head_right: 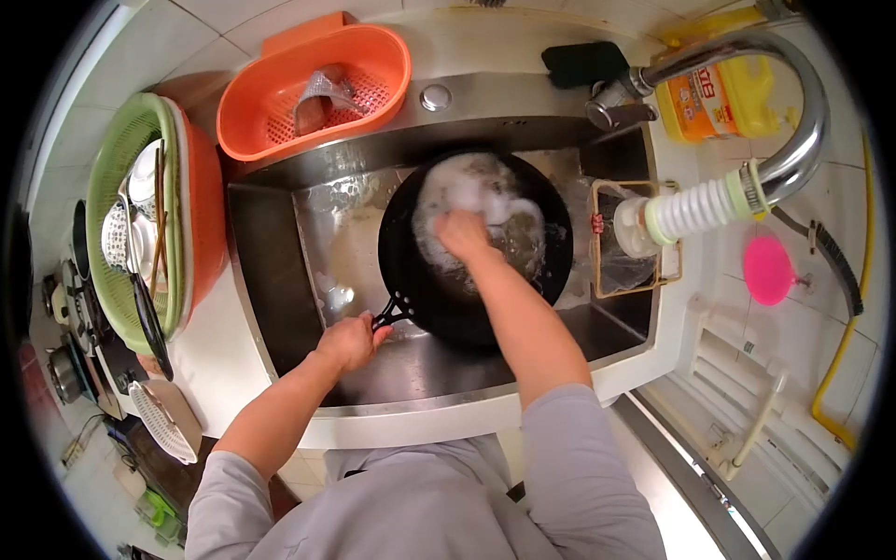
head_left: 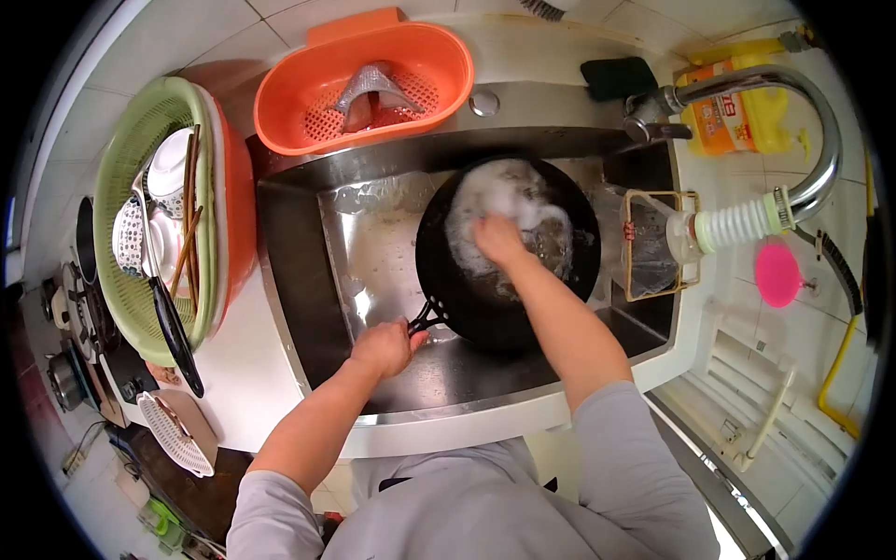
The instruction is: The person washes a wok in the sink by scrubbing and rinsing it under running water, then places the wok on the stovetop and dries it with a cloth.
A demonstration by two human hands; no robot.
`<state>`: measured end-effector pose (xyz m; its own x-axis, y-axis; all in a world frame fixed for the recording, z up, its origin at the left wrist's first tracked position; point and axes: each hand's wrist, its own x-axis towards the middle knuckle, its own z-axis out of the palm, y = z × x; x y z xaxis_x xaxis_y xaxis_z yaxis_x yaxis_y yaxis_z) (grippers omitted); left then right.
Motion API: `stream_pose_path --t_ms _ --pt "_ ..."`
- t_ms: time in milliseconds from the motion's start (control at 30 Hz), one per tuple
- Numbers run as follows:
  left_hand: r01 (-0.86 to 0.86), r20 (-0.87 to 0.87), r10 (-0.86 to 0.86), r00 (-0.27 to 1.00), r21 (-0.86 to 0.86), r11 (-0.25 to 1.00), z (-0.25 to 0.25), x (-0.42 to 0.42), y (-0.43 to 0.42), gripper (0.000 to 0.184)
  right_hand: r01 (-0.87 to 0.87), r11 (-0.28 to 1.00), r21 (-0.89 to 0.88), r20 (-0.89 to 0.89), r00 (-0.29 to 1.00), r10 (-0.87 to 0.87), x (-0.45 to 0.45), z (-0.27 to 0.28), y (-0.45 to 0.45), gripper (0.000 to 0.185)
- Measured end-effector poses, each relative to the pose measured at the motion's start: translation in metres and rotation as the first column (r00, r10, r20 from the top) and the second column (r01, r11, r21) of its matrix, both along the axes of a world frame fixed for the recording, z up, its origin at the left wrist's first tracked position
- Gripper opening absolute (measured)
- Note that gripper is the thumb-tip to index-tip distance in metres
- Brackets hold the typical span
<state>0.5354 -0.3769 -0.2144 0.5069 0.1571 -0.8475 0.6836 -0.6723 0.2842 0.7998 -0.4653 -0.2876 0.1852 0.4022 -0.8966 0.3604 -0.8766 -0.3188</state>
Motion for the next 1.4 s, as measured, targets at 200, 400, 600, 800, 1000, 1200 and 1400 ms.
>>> stream_pose_path --t_ms 200,400,600,800,1000,1200,1400 --pt "-0.012 0.019 0.012 1.0 -0.013 1.0 -0.003 0.001 -0.002 0.05 -0.081 0.664 0.743 0.165 0.984 -0.065 -0.106 -0.019 -0.032 0.063" --pt "-0.013 0.012 0.014 1.0 -0.01 1.0 -0.005 0.0 -0.002 0.05 -0.09 0.87 0.485 0.026 0.996 0.089 -0.119 0.008 -0.068 0.061" --pt "0.011 -0.024 -0.01 1.0 0.02 1.0 0.003 0.006 -0.003 0.053 -0.268 0.963 0.037 0.368 0.899 0.237 -0.041 0.019 -0.023 0.047" --pt "-0.011 -0.013 0.011 1.0 0.015 1.0 0.0 0.004 -0.003 0.052 -0.379 0.918 0.117 0.562 0.788 0.253 -0.061 -0.006 -0.052 0.05" --pt "-0.006 -0.004 0.006 1.0 0.021 1.0 -0.002 0.002 -0.003 0.051 -0.456 0.832 0.317 0.225 0.888 0.401 -0.099 0.011 -0.108 0.059" --pt "-0.013 0.001 0.013 1.0 0.007 1.0 -0.006 0.002 -0.003 0.05 -0.546 0.822 0.163 0.211 0.833 0.512 -0.08 -0.018 -0.099 0.047" --pt "0.002 -0.057 -0.001 0.998 0.007 1.0 0.001 0.006 -0.001 0.052 -0.49 0.867 0.089 0.582 0.732 0.354 -0.036 -0.023 -0.04 0.042"
